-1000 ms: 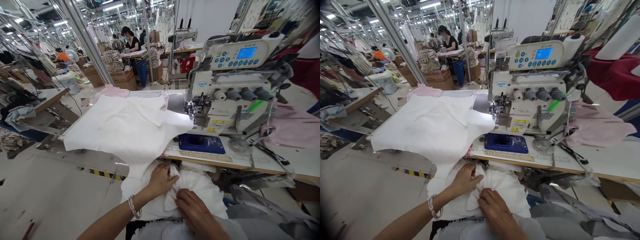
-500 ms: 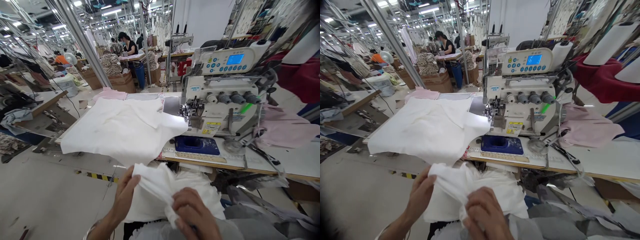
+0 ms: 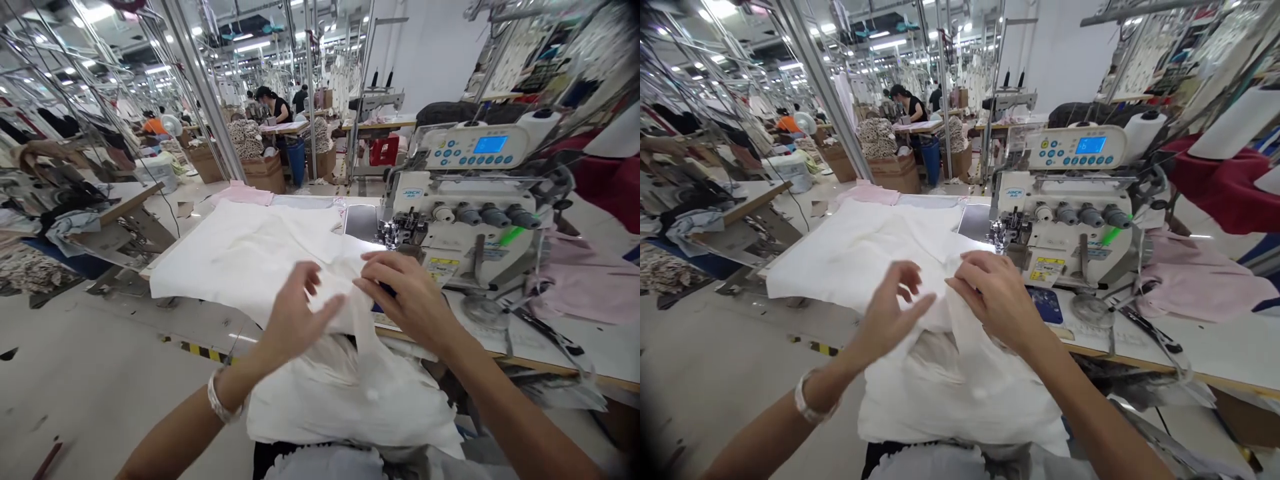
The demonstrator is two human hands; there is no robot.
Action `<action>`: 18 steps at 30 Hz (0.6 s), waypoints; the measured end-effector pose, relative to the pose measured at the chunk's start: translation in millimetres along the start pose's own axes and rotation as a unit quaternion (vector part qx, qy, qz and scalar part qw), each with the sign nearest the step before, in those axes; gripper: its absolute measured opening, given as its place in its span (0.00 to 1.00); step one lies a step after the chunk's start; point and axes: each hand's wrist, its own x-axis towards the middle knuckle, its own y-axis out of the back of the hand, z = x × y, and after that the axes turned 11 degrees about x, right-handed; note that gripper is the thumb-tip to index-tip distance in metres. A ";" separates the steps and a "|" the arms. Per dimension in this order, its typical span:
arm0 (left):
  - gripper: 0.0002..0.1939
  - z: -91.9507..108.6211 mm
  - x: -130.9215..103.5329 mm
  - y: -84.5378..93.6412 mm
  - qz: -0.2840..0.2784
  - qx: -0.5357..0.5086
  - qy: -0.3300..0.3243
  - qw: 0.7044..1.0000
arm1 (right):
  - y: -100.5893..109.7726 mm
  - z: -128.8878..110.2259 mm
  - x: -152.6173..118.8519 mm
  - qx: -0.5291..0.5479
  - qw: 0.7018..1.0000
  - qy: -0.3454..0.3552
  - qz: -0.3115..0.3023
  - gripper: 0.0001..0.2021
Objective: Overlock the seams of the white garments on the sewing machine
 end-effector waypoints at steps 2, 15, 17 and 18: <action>0.13 6.0 -12.8 -15.7 -0.069 -0.018 0.004 0.997 | -5.2 -5.3 16.1 -0.065 0.998 0.022 -0.008 0.14; 0.11 -5.8 38.8 104.2 0.075 -0.074 -0.056 0.993 | 98.6 -7.2 64.1 -0.040 0.992 0.006 -0.116 0.22; 0.13 -11.5 56.3 137.1 -0.082 -0.014 -0.077 0.994 | 105.3 3.0 61.2 -0.017 0.990 -0.001 -0.140 0.20; 0.13 -18.2 65.3 149.1 -0.167 0.020 -0.073 0.983 | 106.2 8.3 59.4 -0.022 0.991 0.010 -0.134 0.18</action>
